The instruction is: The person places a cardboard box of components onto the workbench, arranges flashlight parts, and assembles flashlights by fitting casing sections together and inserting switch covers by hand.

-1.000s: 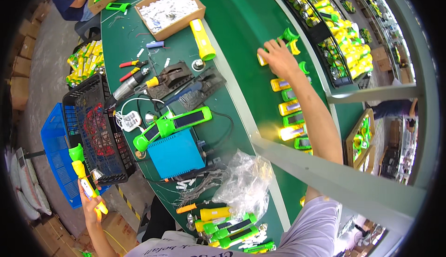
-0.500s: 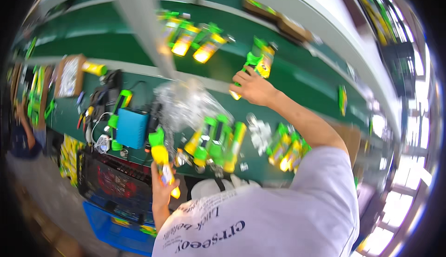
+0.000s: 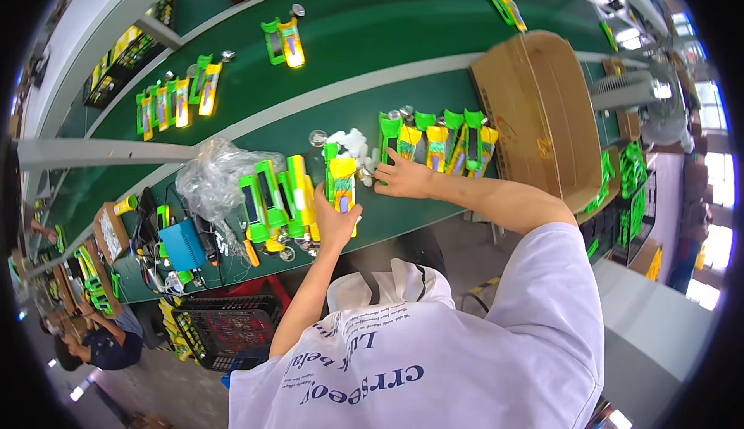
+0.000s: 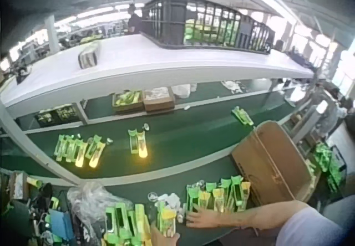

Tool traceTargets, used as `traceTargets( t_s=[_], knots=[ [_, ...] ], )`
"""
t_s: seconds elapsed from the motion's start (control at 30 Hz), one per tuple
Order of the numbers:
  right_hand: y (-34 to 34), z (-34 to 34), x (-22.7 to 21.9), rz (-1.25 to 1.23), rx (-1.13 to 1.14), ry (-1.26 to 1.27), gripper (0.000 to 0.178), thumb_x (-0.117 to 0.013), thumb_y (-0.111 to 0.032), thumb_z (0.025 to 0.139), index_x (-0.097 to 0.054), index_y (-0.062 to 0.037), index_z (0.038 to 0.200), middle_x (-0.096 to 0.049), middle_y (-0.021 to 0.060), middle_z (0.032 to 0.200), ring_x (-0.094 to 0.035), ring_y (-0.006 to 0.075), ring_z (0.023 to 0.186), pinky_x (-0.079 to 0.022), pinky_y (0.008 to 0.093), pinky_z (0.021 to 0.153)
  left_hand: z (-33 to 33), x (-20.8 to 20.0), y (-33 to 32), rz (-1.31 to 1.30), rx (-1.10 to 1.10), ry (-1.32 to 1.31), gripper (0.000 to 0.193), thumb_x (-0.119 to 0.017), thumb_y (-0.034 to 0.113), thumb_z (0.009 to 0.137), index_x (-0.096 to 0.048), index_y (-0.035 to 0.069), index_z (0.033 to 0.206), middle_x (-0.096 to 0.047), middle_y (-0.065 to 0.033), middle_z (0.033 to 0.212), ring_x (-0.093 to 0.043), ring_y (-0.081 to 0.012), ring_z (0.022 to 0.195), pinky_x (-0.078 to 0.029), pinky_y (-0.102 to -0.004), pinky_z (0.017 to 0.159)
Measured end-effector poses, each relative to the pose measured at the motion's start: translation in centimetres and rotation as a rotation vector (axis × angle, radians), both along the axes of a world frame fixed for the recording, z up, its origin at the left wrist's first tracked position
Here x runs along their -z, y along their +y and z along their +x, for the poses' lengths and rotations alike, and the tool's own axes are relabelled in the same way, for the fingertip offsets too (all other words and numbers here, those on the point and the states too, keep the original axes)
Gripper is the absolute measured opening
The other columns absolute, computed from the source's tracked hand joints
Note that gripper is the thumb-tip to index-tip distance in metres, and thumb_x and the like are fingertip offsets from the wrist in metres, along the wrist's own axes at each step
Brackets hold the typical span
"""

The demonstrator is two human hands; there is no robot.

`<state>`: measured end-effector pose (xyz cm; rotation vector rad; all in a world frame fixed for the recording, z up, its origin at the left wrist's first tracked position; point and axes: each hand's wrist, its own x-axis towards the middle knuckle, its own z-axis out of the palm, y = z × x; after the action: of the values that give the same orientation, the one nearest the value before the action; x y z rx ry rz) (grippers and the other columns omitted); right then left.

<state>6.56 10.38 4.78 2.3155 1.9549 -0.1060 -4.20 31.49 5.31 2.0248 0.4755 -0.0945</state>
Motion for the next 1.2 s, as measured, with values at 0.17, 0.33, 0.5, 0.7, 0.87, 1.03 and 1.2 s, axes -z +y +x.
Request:
traceTargets(
  t_s=[0.17, 0.33, 0.5, 0.7, 0.87, 1.03, 1.2],
  knots=[
    [-4.9, -1.9, 1.6, 0.072, 0.034, -0.059, 0.019, -0.058, -0.021, 0.083, -0.056, -0.0117, 0.100, -0.056, 0.0073, 0.101, -0.052, 0.0253, 0.114, -0.034, 0.0598, 0.106, -0.2, 3.1, -7.1, 0.125, -0.004, 0.061, 0.087, -0.079, 0.016, 0.065, -0.032, -0.002, 0.136, -0.047, -0.0246, 0.118, -0.050, -0.0435, 0.110, -0.044, -0.0492, 0.093],
    [-6.7, -2.4, 2.6, 0.105, 0.088, -0.095, 0.018, -0.058, -0.021, 0.084, -0.055, -0.0127, 0.099, -0.057, 0.0071, 0.111, -0.049, 0.0263, 0.122, -0.030, 0.0589, 0.110, -1.5, 4.9, -11.3, 0.281, 0.039, 0.130, 0.088, -0.078, 0.016, 0.067, -0.029, 0.000, 0.139, -0.043, -0.0235, 0.119, -0.048, -0.0439, 0.111, -0.044, -0.0495, 0.093],
    [-6.4, -3.0, -0.4, 0.048, 0.185, 0.035, 0.038, -0.067, -0.021, 0.074, -0.056, -0.0116, 0.109, -0.054, 0.0098, 0.121, -0.047, 0.0255, 0.125, -0.024, 0.0610, 0.112, -1.5, 4.4, -11.9, 0.313, -0.002, 0.178, 0.095, -0.083, 0.030, 0.068, -0.028, 0.000, 0.140, -0.045, -0.0232, 0.119, -0.049, -0.0426, 0.110, -0.044, -0.0504, 0.092],
    [-4.9, -3.7, -1.8, 0.282, 0.455, 0.308, 0.037, -0.067, -0.012, 0.070, -0.059, -0.0092, 0.106, -0.056, 0.0111, 0.119, -0.048, 0.0286, 0.124, -0.025, 0.0610, 0.111, -2.5, 2.9, -8.8, 0.278, 0.089, 0.129, 0.095, -0.080, 0.039, 0.073, -0.029, -0.003, 0.141, -0.047, -0.0291, 0.130, -0.046, -0.0437, 0.122, -0.039, -0.0514, 0.100],
    [6.4, 0.9, -2.8, 0.524, 0.655, 0.369, 0.020, -0.066, -0.013, 0.077, -0.061, -0.0081, 0.095, -0.063, 0.0099, 0.099, -0.059, 0.0302, 0.101, -0.045, 0.0482, 0.092, -4.5, 1.9, -3.9, 0.112, 0.094, -0.145, 0.059, -0.068, 0.022, 0.086, -0.043, -0.006, 0.130, -0.053, -0.0270, 0.126, -0.049, -0.0414, 0.120, -0.040, -0.0482, 0.101],
    [25.4, 11.0, 0.9, 0.373, 0.939, 0.646, 0.026, -0.056, -0.028, 0.091, -0.063, -0.0067, 0.079, -0.067, 0.0149, 0.077, -0.064, 0.0362, 0.077, -0.052, 0.0455, 0.070, -3.9, -7.0, 6.3, -0.141, -0.223, -0.248, 0.013, -0.065, 0.012, 0.089, -0.067, 0.004, 0.099, -0.068, -0.0091, 0.078, -0.064, -0.0179, 0.065, -0.051, -0.0302, 0.061],
    [36.7, 16.2, 8.9, 0.304, 0.816, 0.236, 0.036, -0.051, -0.033, 0.094, -0.064, -0.0063, 0.073, -0.067, 0.0175, 0.071, -0.066, 0.0371, 0.068, -0.053, 0.0486, 0.065, 2.1, -10.5, 29.3, -0.056, -0.791, -0.461, 0.014, -0.054, 0.012, 0.097, -0.058, 0.001, 0.091, -0.056, -0.0018, 0.072, -0.051, -0.0060, 0.066, -0.042, -0.0241, 0.058]
  ],
)
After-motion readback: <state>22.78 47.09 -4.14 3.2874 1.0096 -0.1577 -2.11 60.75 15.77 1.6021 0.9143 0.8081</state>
